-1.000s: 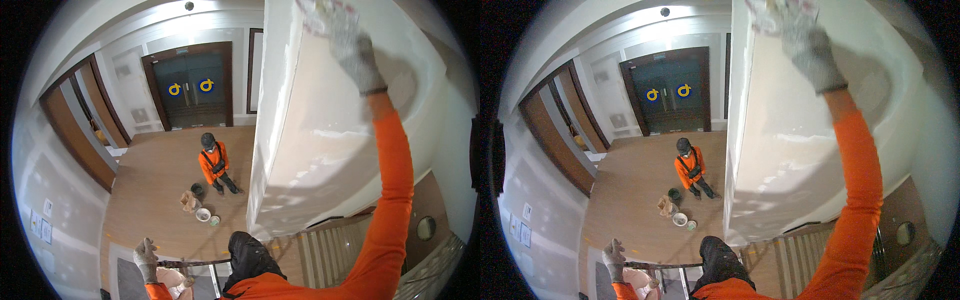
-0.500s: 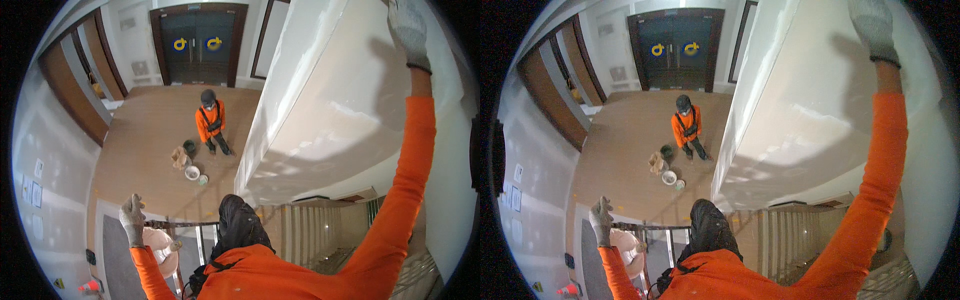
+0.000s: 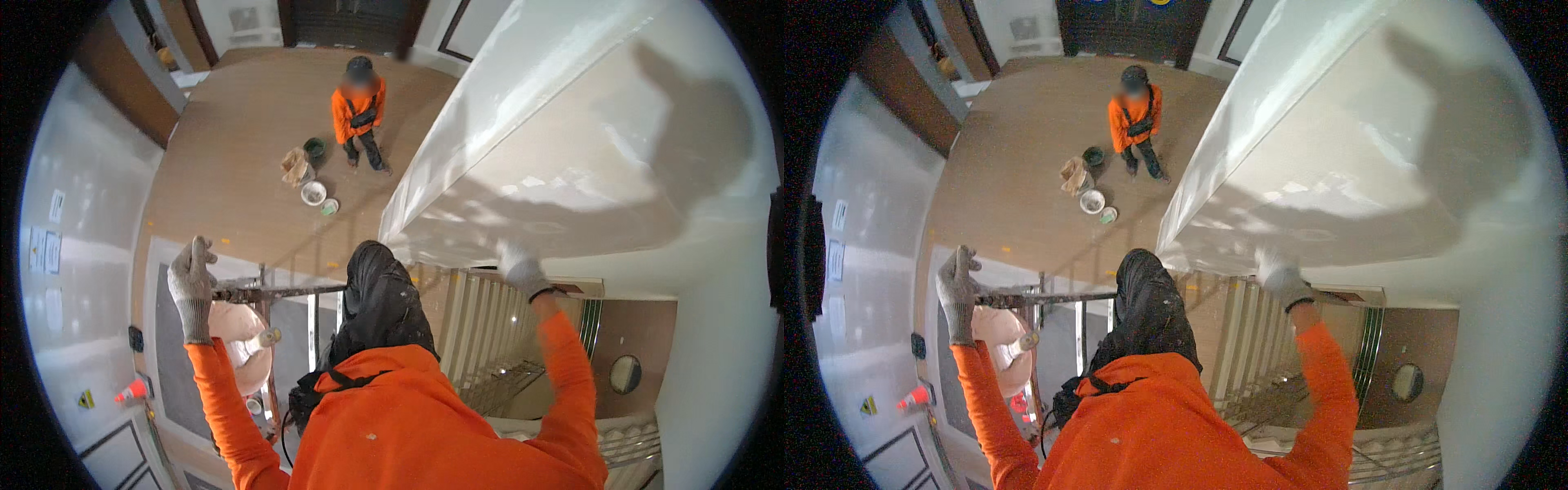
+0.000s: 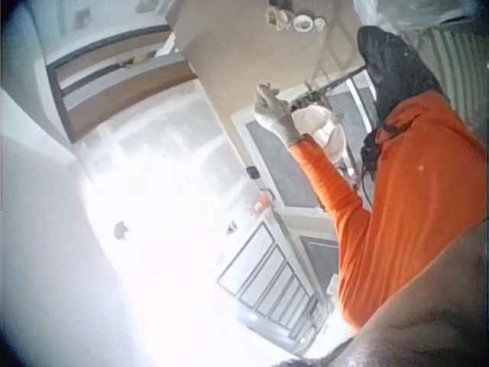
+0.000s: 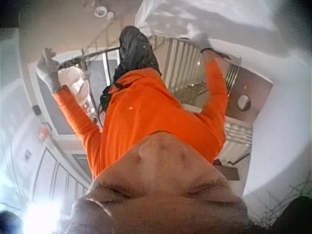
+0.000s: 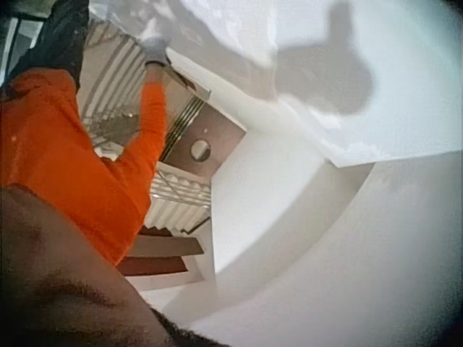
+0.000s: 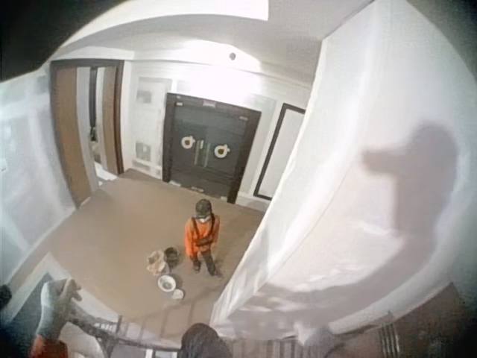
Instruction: The person applies plaster to a wall using a trowel and a hawk. They repeatedly scoop plaster from the hawk and smooth it onto the wall surface, working on a section near a staircase.
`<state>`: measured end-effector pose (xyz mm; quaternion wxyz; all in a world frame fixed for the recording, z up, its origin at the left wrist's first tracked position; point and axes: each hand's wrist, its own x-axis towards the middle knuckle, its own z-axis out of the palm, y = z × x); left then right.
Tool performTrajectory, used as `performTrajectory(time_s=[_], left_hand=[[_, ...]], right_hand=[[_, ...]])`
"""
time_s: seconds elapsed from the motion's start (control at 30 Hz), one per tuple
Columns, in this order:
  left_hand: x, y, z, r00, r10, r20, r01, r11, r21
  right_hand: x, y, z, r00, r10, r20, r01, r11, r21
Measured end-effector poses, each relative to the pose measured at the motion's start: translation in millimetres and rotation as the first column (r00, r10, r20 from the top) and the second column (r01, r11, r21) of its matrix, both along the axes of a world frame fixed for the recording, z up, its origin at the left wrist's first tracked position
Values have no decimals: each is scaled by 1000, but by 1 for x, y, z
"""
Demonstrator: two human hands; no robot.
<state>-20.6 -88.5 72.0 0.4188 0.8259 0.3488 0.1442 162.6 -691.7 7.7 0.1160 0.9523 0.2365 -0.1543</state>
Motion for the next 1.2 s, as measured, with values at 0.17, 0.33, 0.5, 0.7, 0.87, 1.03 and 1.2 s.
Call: performTrajectory(time_s=[0.17, 0.33, 0.5, 0.7, 0.87, 1.03, 1.2], left_hand=[[-2, 2, -1, 1000, -1, -7, 2, 1000, 24], [0, 5, -6, 999, 42, 12, -42, 999, -20], [2, 3, -4, 998, 60, -16, -60, 998, -15], [2, 1, 1, 996, 89, -21, -90, 995, -49], [4, 3, -4, 994, 106, 3, -106, 994, -38], [2, 4, -3, 997, 63, 50, -64, 998, 14], [1, 3, 3, 996, 78, -31, -79, 997, -27]], right_hand=[[-61, -31, -73, 951, -307, 46, 287, 925, 250], [-7, -55, 40, 690, -711, 131, 344, 482, 806], [39, -26, 149, 512, -363, 778, -525, 585, 619], [71, 26, 27, 637, -520, 568, -408, 398, 822], [-23, 25, -186, 905, -367, -217, 375, 927, -2], [-137, -25, -260, 959, -210, -191, 245, 952, 184], [-162, -55, -229, 713, -509, -483, 590, 807, 22]])
